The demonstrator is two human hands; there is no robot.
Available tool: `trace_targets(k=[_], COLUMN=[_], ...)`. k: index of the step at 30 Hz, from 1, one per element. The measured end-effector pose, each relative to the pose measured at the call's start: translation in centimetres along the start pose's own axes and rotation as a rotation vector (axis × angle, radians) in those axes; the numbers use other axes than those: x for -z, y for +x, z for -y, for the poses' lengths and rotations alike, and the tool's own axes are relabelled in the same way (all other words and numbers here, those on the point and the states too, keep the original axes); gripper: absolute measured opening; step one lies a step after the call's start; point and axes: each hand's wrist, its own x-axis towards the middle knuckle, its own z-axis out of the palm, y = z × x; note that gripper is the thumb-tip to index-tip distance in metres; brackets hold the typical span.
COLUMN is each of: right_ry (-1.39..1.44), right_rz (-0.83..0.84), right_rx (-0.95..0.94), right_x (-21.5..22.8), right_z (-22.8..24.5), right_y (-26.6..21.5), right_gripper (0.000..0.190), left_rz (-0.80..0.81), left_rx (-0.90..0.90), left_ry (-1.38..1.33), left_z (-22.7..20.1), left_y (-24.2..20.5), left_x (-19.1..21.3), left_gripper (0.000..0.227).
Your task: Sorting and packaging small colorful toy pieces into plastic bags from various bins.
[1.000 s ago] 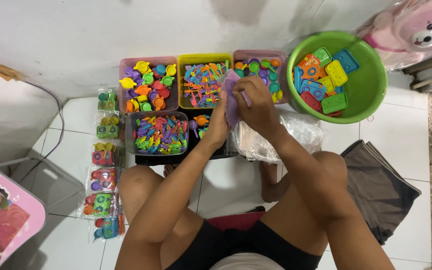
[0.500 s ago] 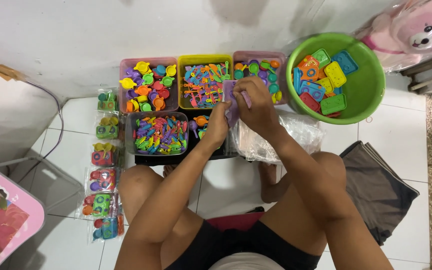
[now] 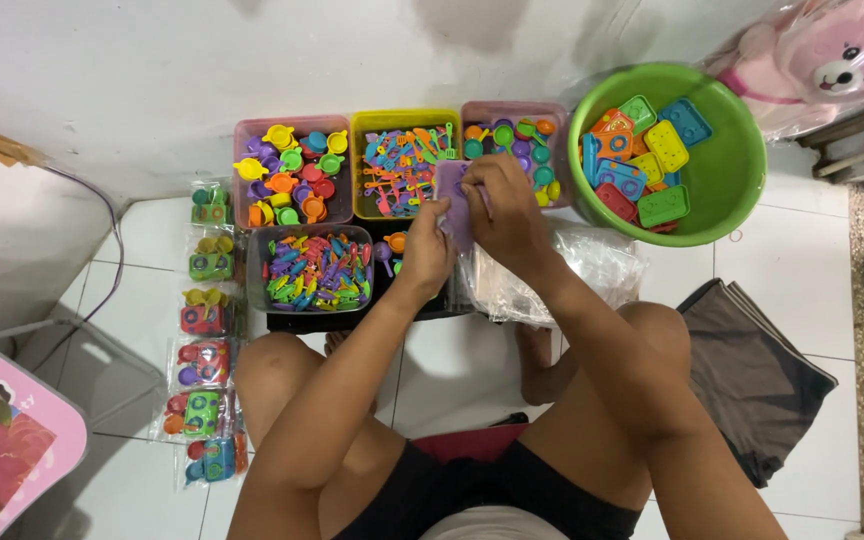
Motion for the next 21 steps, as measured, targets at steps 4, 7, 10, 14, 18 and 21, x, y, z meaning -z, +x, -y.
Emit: trace_targets(k=[4, 7, 10, 14, 18, 21], right_ry=[-0.036, -0.056, -0.059, -0.068, -0.147, -0.289], right_rz=[-0.016, -0.035, -0.014, 0.061, 0.159, 0.165], right_rx=[0.018, 0.040, 0.043, 0.074, 0.160, 0.248], right_x=[-0.5, -0.7, -0.6, -0.2, 0.1, 0.3], right_z=[-0.2, -0.2, -0.6, -0.8, -0.2, -0.5], right_y=[0.0, 0.0, -0.1, -0.2, 0.1, 0.1], right_gripper=[0.011, 0.014, 0.014, 0.016, 0.026, 0.019], left_rz=[-0.018, 0.008, -0.010, -0.140, -0.127, -0.132], left_rx=[-0.002, 0.009, 0.009, 0.821, 0.791, 0.766], left_ry=[0.043, -0.125, -0.092, -1.113, -1.213, -1.261], left_z=[-0.1, 0.8, -1.4, -6.4, -5.1, -5.6], left_y=[-0.3, -0.7, 0.8, 2.9, 2.3, 2.7], left_x=[-0.5, -1.3, -0.1, 1.5, 0.5, 1.0], left_gripper=[0.038, 0.038, 0.041, 0.019, 0.021, 0.021])
